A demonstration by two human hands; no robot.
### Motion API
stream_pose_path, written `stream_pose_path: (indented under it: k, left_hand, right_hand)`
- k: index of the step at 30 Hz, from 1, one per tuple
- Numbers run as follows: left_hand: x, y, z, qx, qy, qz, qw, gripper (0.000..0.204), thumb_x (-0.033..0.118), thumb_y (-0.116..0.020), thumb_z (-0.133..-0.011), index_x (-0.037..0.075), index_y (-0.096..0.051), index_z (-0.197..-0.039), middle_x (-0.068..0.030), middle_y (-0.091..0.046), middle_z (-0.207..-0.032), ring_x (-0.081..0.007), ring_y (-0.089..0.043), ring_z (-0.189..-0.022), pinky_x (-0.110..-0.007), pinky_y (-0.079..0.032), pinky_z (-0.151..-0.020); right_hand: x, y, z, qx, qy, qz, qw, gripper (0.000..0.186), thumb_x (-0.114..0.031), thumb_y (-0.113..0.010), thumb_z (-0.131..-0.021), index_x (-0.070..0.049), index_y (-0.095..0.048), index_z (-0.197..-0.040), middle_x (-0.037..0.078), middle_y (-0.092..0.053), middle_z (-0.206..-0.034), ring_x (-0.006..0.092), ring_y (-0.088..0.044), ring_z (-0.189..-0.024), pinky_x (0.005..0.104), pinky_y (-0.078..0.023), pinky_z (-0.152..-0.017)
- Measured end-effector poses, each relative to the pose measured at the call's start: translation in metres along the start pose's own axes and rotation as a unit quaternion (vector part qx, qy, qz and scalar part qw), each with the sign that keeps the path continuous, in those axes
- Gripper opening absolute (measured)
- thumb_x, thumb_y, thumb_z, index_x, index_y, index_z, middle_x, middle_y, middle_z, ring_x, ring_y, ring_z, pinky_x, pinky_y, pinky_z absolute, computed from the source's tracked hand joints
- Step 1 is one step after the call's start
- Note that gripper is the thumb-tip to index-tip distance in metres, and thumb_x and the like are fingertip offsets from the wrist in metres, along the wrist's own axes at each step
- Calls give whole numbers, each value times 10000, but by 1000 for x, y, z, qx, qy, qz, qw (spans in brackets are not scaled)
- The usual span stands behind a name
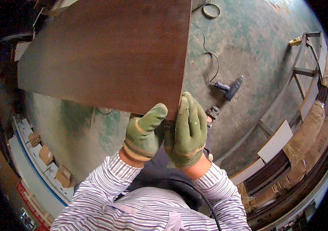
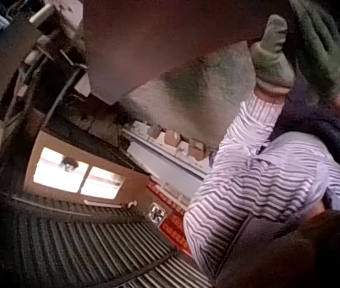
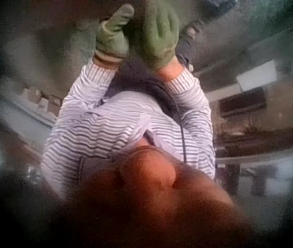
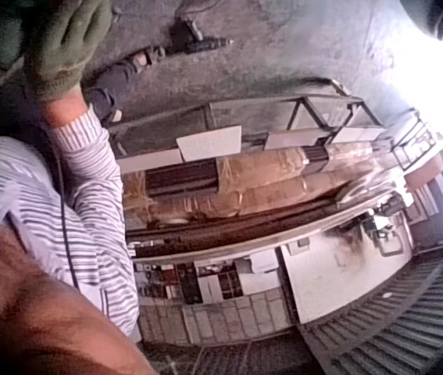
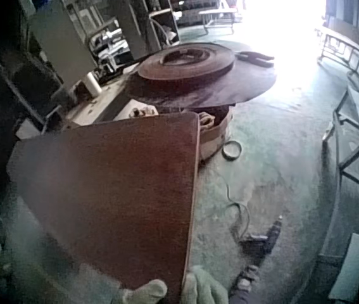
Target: The person retrieves a heat gun from a box, plugs it in, and uses it to apply heat to the edges of a wooden board. They then use a small red tool to scrape or smooth the heated edges of the board.
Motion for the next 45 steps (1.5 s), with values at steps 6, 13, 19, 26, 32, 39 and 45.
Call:
stream_pose_path:
  k: [6, 13, 19, 26, 32, 39, 45]
  left_hand:
    - [1, 4, -2, 4, 27, 29, 999, 439, 179, -721, -961, 29, -595, -1355, -103, -687, -1255, -242, -683, -1105, -391, -553, -985]
    - [5, 9, -6, 14, 12, 37, 999, 452, 278, -704, -972, 25, -614, -1336, -96, -697, -1221, -241, -674, -1100, -408, -549, -973]
    - [13, 9, -11, 28, 22, -10, 999, 421, 270, -700, -979, 12, -633, -1305, -85, -703, -1182, -208, -688, -1033, -355, -565, -910]
    - [5, 9, -12, 9, 25, 18, 999, 503, 281, -681, -976, 29, -573, -1397, -120, -666, -1311, -271, -667, -1150, -422, -549, -997]
    - [7, 12, -15, 10, 55, 48, 997, 620, 279, -709, -949, 40, -492, -1479, -148, -604, -1426, -311, -592, -1295, -487, -480, -1117]
    - [8, 2, -20, 4, 15, 52, 999, 606, 239, -723, -964, -14, -492, -1464, -150, -603, -1400, -293, -614, -1255, -435, -494, -1108]
    - [9, -1, -23, 6, 22, 94, 995, 589, 213, -725, -964, -10, -493, -1457, -160, -588, -1417, -285, -587, -1288, -432, -493, -1110]
  right_hand:
    - [12, 11, 0, -16, -57, -128, 990, 709, -102, -738, -848, 104, -465, -1469, 284, -544, -1436, 414, -581, -1270, 484, -466, -1079]
    - [16, 3, -5, -8, -70, -197, 978, 851, -244, -834, -798, 95, -455, -1481, 276, -522, -1466, 429, -543, -1311, 478, -438, -1106]
    - [6, 2, -16, -22, -31, -73, 997, 839, -294, -790, -819, 101, -453, -1478, 279, -527, -1455, 434, -548, -1302, 498, -448, -1090]
    - [10, 12, -23, -57, 9, -63, 996, 781, -224, -774, -788, 95, -496, -1445, 268, -562, -1411, 429, -577, -1247, 489, -483, -1044]
    - [29, 20, -33, -58, -74, -237, 967, 865, -197, -855, -738, 42, -487, -1483, 254, -539, -1446, 389, -553, -1304, 460, -460, -1083]
    - [23, 9, -48, -57, -20, -160, 985, 939, -294, -818, -762, 100, -412, -1512, 313, -439, -1532, 461, -498, -1356, 489, -418, -1131]
    - [24, 11, -53, -53, -70, -228, 970, 926, -187, -826, -773, 82, -385, -1542, 277, -437, -1561, 391, -477, -1420, 461, -397, -1164]
Point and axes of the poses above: each hand's wrist, its own z-axis away from the middle knuckle, its own y-axis out of the back of the hand, x = y × z, the point moved 4 cm from there along -z, towards the middle knuckle
